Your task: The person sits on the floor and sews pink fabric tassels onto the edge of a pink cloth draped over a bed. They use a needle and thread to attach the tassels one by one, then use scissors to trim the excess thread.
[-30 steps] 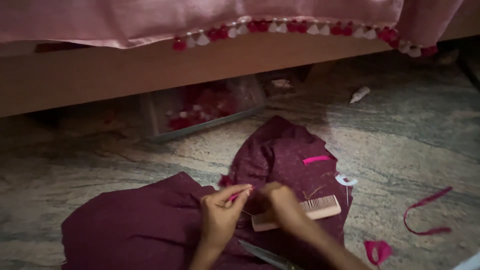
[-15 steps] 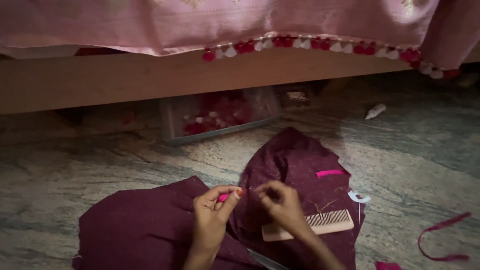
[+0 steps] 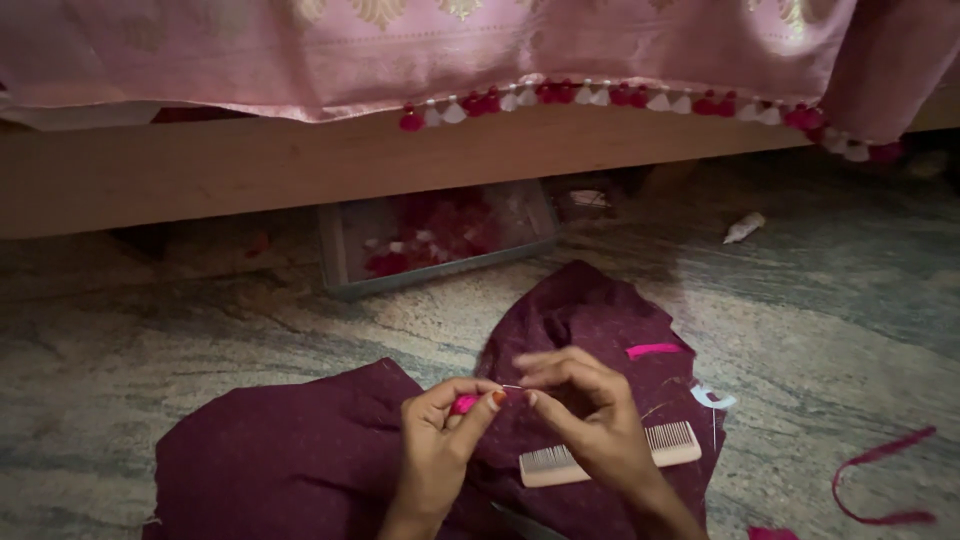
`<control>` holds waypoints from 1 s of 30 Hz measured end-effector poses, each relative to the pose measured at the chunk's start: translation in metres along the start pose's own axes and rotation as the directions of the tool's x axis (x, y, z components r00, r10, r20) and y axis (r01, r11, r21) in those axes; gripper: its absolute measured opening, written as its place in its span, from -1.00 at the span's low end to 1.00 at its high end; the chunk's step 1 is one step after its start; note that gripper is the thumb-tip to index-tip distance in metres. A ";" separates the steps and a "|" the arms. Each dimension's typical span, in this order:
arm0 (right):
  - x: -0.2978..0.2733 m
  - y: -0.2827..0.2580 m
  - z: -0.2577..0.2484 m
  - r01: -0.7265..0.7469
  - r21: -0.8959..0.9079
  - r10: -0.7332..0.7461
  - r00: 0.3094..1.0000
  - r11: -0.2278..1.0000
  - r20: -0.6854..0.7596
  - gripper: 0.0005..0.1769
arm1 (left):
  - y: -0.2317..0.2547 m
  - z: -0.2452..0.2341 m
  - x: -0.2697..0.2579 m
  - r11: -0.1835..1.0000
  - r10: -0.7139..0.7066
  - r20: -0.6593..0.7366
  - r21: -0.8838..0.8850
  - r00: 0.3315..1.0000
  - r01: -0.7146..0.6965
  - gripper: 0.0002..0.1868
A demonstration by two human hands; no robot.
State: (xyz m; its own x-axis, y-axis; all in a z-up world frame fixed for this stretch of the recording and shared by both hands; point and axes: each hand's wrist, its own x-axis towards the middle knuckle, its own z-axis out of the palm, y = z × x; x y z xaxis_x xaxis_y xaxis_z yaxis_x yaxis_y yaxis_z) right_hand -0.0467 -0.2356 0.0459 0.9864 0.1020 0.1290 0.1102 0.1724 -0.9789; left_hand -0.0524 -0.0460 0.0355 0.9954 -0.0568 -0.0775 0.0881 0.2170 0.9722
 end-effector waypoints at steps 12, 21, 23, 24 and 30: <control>0.003 -0.002 -0.070 -0.212 -0.559 -0.087 0.884 0.802 -0.460 -0.93 | 0.014 -0.004 0.005 0.989 0.011 -0.023 0.150 1.000 -0.008 -0.89; -0.002 -0.026 -0.035 -0.117 -0.133 0.083 0.967 0.984 -0.240 -0.90 | 0.017 0.000 0.009 0.997 0.070 0.016 0.042 0.997 -0.071 -0.91; -0.002 -0.013 -0.030 0.067 -0.171 -0.077 0.996 0.983 -0.048 -0.79 | 0.012 -0.002 0.009 0.998 0.052 0.024 -0.041 0.998 -0.051 -0.92; -0.001 -0.019 -0.022 0.068 -0.171 -0.077 0.996 0.983 -0.045 -0.79 | 0.011 -0.002 0.008 0.998 0.053 0.022 -0.041 0.998 -0.052 -0.92; -0.003 -0.008 -0.003 0.065 -0.041 -0.066 0.997 0.997 -0.034 -0.95 | 0.021 -0.001 0.006 0.996 0.046 0.061 -0.079 0.997 -0.041 -0.92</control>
State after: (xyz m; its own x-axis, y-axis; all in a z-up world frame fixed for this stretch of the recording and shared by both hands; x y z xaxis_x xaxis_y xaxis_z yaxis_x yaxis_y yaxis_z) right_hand -0.0504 -0.2403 0.0533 0.9804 0.0571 0.1883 0.1790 0.1384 -0.9741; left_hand -0.0447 -0.0403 0.0556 0.9942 -0.1056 -0.0188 0.0494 0.2952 0.9542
